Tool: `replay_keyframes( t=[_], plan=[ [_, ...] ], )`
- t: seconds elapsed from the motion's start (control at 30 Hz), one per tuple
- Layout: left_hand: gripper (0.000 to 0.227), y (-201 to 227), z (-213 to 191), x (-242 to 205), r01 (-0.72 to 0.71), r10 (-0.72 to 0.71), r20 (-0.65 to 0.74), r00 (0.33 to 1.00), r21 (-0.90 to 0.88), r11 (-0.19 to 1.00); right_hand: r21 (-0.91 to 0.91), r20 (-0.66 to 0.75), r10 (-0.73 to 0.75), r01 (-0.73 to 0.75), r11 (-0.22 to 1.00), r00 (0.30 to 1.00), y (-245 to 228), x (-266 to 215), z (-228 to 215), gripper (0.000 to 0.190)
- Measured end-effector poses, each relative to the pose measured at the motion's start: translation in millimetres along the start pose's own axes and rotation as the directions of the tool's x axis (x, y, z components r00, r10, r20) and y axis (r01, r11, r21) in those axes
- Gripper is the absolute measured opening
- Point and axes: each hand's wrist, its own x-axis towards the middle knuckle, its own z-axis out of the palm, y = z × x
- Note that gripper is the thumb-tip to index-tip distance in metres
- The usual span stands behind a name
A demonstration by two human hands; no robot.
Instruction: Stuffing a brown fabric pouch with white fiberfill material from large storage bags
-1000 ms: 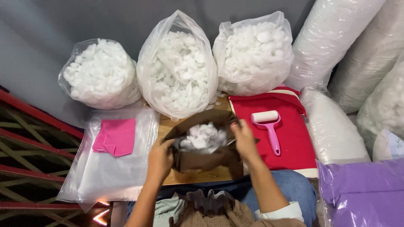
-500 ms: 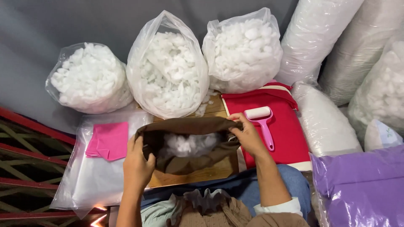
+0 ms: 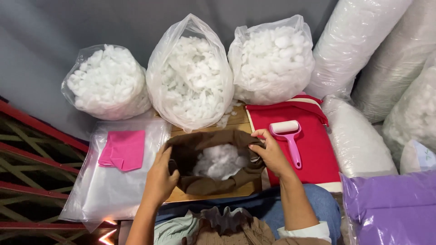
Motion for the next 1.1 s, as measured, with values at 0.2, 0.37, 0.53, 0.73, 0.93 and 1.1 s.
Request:
replay_keyframes(
  t=[0.2,0.37,0.53,0.73,0.93,1.1],
  plan=[
    [0.079,-7.5,17.1,32.0,0.151,-0.161,0.091,0.983,0.108,0.983,-0.192,-0.086,-0.126,0.108,0.975,0.988,51.3,50.3,-0.4,0.035],
    [0.080,11.7,-20.2,26.7,-0.029,0.034,-0.077,0.996,0.058,0.998,-0.101,-0.103,-0.092,0.081,0.992,0.990,7.1,20.2,19.1,0.024],
    [0.082,-5.7,-5.7,15.2,-0.051,0.054,-0.028,0.998,0.100,0.994,-0.297,-0.116,-0.063,0.026,0.954,0.991,24.8,34.4,13.1,0.027],
    [0.086,-19.4,-7.7,-0.3,0.055,-0.058,-0.007,0.998,-0.252,0.966,-0.055,-0.082,-0.014,0.009,0.998,0.997,14.4,21.2,7.4,0.015],
    [0.084,-23.8,-13.4,4.5,0.125,-0.169,-0.094,0.981,-0.361,0.924,0.378,0.037,-0.113,0.091,0.921,0.993,13.8,12.8,1.2,0.032],
    [0.086,-3.4,-24.2,9.6,-0.079,0.063,-0.078,0.995,-0.215,0.974,-0.181,0.163,-0.320,0.347,0.920,0.933,26.5,25.6,-13.4,0.024]
  ],
)
